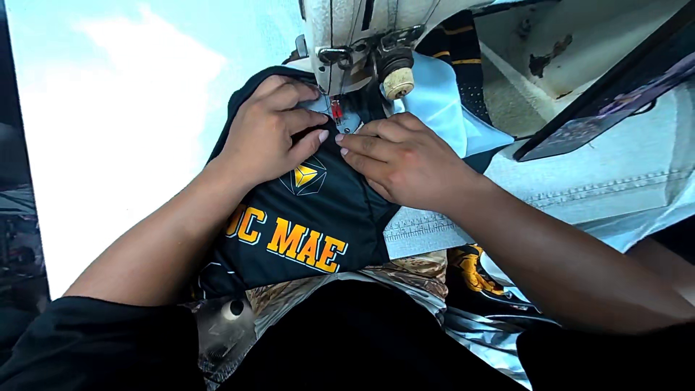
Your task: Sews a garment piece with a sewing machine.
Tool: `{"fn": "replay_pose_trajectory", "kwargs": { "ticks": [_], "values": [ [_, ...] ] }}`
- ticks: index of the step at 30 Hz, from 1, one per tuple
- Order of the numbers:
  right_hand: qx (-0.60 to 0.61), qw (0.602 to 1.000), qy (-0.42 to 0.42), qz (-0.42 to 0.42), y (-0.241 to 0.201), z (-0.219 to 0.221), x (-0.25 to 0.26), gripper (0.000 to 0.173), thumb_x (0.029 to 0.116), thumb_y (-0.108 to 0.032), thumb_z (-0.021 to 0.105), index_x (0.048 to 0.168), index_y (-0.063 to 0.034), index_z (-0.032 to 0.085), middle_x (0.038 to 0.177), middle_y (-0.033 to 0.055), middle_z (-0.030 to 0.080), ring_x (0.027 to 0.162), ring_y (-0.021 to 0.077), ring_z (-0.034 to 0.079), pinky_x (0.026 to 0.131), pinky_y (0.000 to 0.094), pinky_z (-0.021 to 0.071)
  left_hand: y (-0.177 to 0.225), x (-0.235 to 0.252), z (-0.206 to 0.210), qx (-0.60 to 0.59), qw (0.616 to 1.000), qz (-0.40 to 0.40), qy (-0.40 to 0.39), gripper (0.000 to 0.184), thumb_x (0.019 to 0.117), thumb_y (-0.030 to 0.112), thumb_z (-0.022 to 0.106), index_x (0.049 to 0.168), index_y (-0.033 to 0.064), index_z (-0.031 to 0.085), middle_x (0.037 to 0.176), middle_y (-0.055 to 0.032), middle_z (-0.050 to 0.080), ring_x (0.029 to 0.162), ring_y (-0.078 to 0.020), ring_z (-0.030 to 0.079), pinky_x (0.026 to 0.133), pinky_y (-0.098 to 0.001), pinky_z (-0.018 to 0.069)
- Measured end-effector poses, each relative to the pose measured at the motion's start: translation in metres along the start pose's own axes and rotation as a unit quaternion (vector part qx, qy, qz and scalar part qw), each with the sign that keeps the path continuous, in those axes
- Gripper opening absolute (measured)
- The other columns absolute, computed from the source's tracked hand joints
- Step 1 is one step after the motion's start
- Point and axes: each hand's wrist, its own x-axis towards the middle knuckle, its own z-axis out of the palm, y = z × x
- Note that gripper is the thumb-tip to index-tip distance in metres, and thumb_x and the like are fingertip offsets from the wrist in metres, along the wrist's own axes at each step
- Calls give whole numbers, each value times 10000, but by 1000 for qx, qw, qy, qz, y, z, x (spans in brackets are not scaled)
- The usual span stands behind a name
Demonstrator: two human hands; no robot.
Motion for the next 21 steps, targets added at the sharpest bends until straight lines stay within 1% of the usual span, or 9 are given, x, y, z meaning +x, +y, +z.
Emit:
{"fn": "replay_pose_trajectory", "kwargs": {
  "ticks": [3, 5, 6, 9, 11, 13, 14, 17, 21],
  "values": [
    [2, 1000, 6, 9, 1, 1, 1, 352, 1049, -138, 437, 1288, -60, 683, 1416, 75, 639, 1226, 299, 622, 998, 468, 471, -7, 7, -5, -27, 998, -33, -37, 375, 1001, 436, 625, 1172, 143, 784, 1345, -137, 664, 1319, -334, 555, 1131, -467, 404],
    [1, 1000, 13, 9, 1, 2, 1, 348, 1048, -142, 440, 1273, -66, 693, 1408, 73, 645, 1219, 295, 624, 1007, 470, 465, -15, 16, -12, -39, 993, -58, -91, 497, 969, 510, 617, 1267, 132, 743, 1421, -177, 612, 1366, -383, 520, 1149, -545, 366],
    [-2, 1000, 15, 7, 1, 2, 1, 346, 1047, -145, 444, 1269, -72, 699, 1406, 69, 647, 1217, 294, 626, 1006, 468, 467, -20, 19, -14, -49, 992, -58, -105, 519, 959, 526, 616, 1277, 135, 739, 1434, -190, 598, 1365, -392, 518, 1141, -568, 363],
    [-8, 1000, 20, 15, 0, 3, 1, 348, 1045, -169, 457, 1273, -88, 706, 1399, 55, 655, 1211, 287, 629, 1000, 466, 469, -34, 21, -11, -84, 993, -22, -80, 441, 954, 491, 645, 1212, 156, 773, 1435, -199, 582, 1360, -374, 512, 1143, -568, 367],
    [-13, 1000, 18, 22, 0, 3, 3, 349, 1038, -177, 462, 1278, -98, 704, 1401, 48, 653, 1213, 287, 624, 989, 467, 467, -34, 21, -10, -99, 993, -3, -58, 362, 929, 415, 682, 1129, 123, 756, 1404, -215, 571, 1354, -362, 505, 1145, -545, 370],
    [-12, 999, 19, 26, 0, 4, 2, 345, 1038, -179, 465, 1277, -102, 704, 1402, 47, 652, 1216, 288, 624, 990, 467, 471, -31, 20, -10, -120, 991, -1, -55, 248, 930, 334, 691, 1036, 132, 787, 1350, -201, 604, 1333, -338, 518, 1134, -512, 390],
    [-13, 999, 21, 25, 0, 4, 2, 347, 1035, -176, 465, 1275, -103, 706, 1400, 48, 654, 1210, 289, 626, 987, 465, 472, -30, 19, -10, -124, 991, -1, -59, 231, 940, 314, 676, 1029, 142, 801, 1338, -196, 618, 1333, -335, 524, 1134, -510, 393],
    [-11, 1000, 16, 25, -1, 4, 2, 353, 1039, -174, 457, 1283, -96, 700, 1408, 53, 648, 1216, 293, 622, 992, 467, 469, -29, 18, -12, -106, 991, -12, -84, 283, 962, 337, 631, 1123, 170, 792, 1364, -168, 616, 1344, -330, 518, 1130, -525, 388],
    [-7, 999, 24, 22, 0, 4, 1, 350, 1040, -179, 457, 1271, -92, 704, 1401, 56, 653, 1232, 302, 614, 1007, 470, 463, -31, 22, -17, -86, 989, -31, -119, 366, 968, 442, 607, 1211, 226, 776, 1465, -172, 566, 1409, -352, 473, 1148, -553, 365]
  ]
}}
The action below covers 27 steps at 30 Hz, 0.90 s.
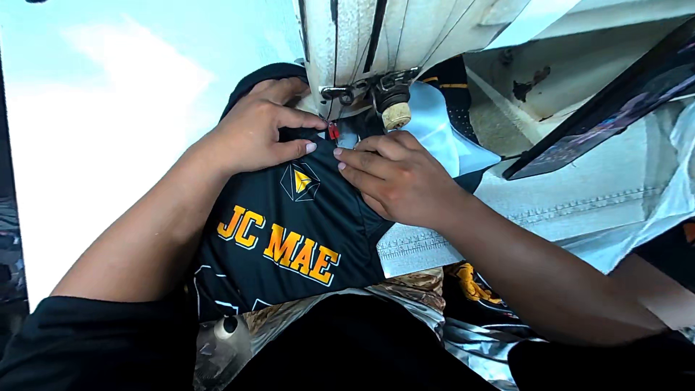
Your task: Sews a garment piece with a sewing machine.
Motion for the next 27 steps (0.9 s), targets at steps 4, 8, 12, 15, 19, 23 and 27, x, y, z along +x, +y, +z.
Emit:
{"fn": "replay_pose_trajectory", "kwargs": {
  "ticks": [4, 8, 12, 15, 19, 23, 27],
  "values": [
    [7, 1000, 7, -1, 0, -1, -1, 345, 1042, -190, 463, 1256, -95, 717, 1383, 51, 664, 1238, 296, 610, 1025, 470, 453, -8, 6, -9, -6, 999, -16, -51, 387, 970, 497, 585, 1252, 293, 753, 1544, -186, 475, 1459, -341, 412, 1182, -575, 312],
    [3, 1000, -3, 15, 0, -1, 0, 350, 1035, -195, 460, 1256, -105, 716, 1395, 43, 658, 1240, 293, 609, 1000, 471, 456, -11, 12, -13, -6, 997, -22, -74, 398, 959, 499, 596, 1256, 283, 749, 1550, -211, 460, 1454, -351, 419, 1172, -589, 313],
    [-1, 1000, -6, 28, 0, 0, 2, 350, 1022, -194, 464, 1246, -106, 718, 1409, 45, 649, 1240, 294, 607, 983, 482, 452, -12, 18, -15, -2, 996, -21, -90, 411, 962, 470, 594, 1263, 234, 745, 1554, -233, 448, 1456, -383, 407, 1156, -611, 319],
    [1, 1000, -12, 24, 1, -2, 1, 348, 1018, -197, 472, 1253, -114, 714, 1416, 52, 643, 1243, 301, 602, 980, 487, 450, -11, 18, -16, -4, 995, -28, -98, 401, 966, 447, 587, 1281, 245, 732, 1561, -233, 439, 1466, -385, 395, 1152, -624, 318],
    [8, 1000, -5, 8, 1, -2, -1, 327, 1018, -172, 483, 1224, -105, 728, 1389, 56, 662, 1237, 305, 612, 991, 481, 461, -3, 13, -16, -8, 993, -45, -111, 398, 994, 372, 571, 1346, 235, 696, 1566, -243, 433, 1472, -405, 382, 1155, -622, 316],
    [17, 1000, -8, 7, -1, -4, -2, 310, 987, -174, 527, 1196, -99, 743, 1379, 78, 663, 1229, 313, 615, 976, 498, 471, -1, 10, -15, -22, 993, -55, -100, 399, 982, 381, 590, 1349, 263, 693, 1558, -229, 446, 1469, -380, 395, 1150, -612, 325],
    [22, 1000, -7, 7, -1, -5, -4, 304, 983, -178, 541, 1192, -97, 746, 1376, 87, 663, 1230, 311, 614, 974, 499, 469, -1, 8, -11, -30, 995, -53, -78, 407, 965, 421, 601, 1333, 281, 701, 1535, -211, 478, 1434, -372, 437, 1125, -626, 347]
  ]
}}
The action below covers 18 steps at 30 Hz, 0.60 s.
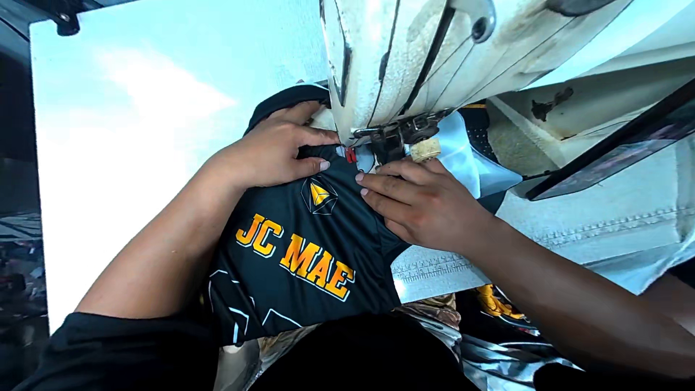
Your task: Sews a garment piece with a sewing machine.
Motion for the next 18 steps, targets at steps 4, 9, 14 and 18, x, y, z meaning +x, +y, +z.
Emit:
{"fn": "replay_pose_trajectory", "kwargs": {
  "ticks": [4, 9, 14, 18],
  "values": [
    [-4, 1000, -4, 0, -1, -1, 0, 300, 988, -180, 538, 1188, -105, 748, 1376, 74, 665, 1230, 305, 613, 969, 495, 467, -2, -1, 0, 5, 1000, 2, -3, 416, 964, 438, 595, 1337, 285, 698, 1539, -209, 475, 1439, -369, 433, 1134, -618, 341],
    [-12, 1000, -4, 5, -2, -1, 0, 304, 987, -193, 531, 1177, -119, 757, 1374, 62, 668, 1226, 296, 613, 976, 495, 453, -3, 1, -2, 2, 1000, -8, -8, 440, 948, 461, 613, 1336, 273, 703, 1555, -220, 454, 1441, -375, 430, 1135, -617, 337],
    [-17, 1000, -5, 4, -2, -1, 1, 301, 978, -201, 536, 1166, -123, 757, 1378, 55, 666, 1228, 298, 611, 966, 508, 448, -9, 4, -3, 6, 1000, 10, -4, 424, 942, 475, 611, 1298, 275, 725, 1534, -235, 472, 1431, -382, 440, 1132, -610, 342],
    [-21, 1000, -5, 5, 2, 1, 5, 304, 992, -196, 512, 1166, -123, 750, 1385, 49, 663, 1222, 292, 616, 969, 502, 444, -18, 10, -4, 6, 1000, 20, 3, 440, 937, 491, 611, 1278, 243, 738, 1519, -248, 485, 1435, -377, 438, 1149, -604, 328]
  ]
}}
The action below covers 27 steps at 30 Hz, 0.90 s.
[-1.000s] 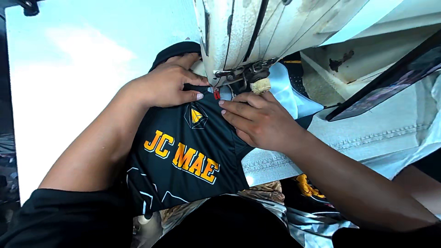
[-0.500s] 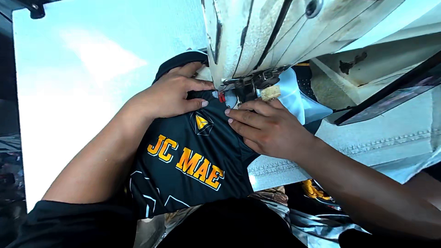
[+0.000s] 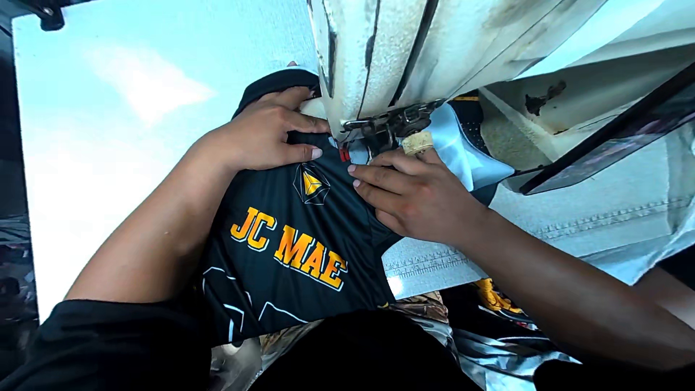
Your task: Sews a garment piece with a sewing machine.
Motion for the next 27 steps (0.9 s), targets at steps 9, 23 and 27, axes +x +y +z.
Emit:
{"fn": "replay_pose_trajectory", "kwargs": {
  "ticks": [9, 23, 27],
  "values": [
    [4, 1000, -8, 8, 3, 2, 3, 352, 1010, -174, 457, 1233, -113, 722, 1406, 56, 646, 1218, 318, 609, 977, 523, 437, 18, -26, 13, 230, 961, 91, 126, 378, 1084, 361, 463, 1334, 174, 676, 1366, -247, 607, 1288, -417, 581, 1073, -571, 450],
    [15, 999, -5, 31, 16, -27, -44, 245, 1013, -111, 513, 1043, -111, 757, 1255, 69, 714, 1096, 326, 649, 834, 493, 501, 19, -222, 28, 195, 979, -56, 30, 931, 949, 784, 296, 1551, 91, 450, 1630, -267, 332, 1502, -522, 283, 1166, -715, 251],
    [-6, 1000, 11, 9, 3, -40, -25, 244, 1037, -114, 484, 1023, -90, 726, 1089, 79, 737, 1189, 325, 623, 955, 499, 474, 68, -169, -27, 285, 933, -201, -86, 909, 842, 802, 568, 1452, 128, 590, 1452, -316, 523, 1327, -603, 470, 952, -797, 414]
  ]
}}
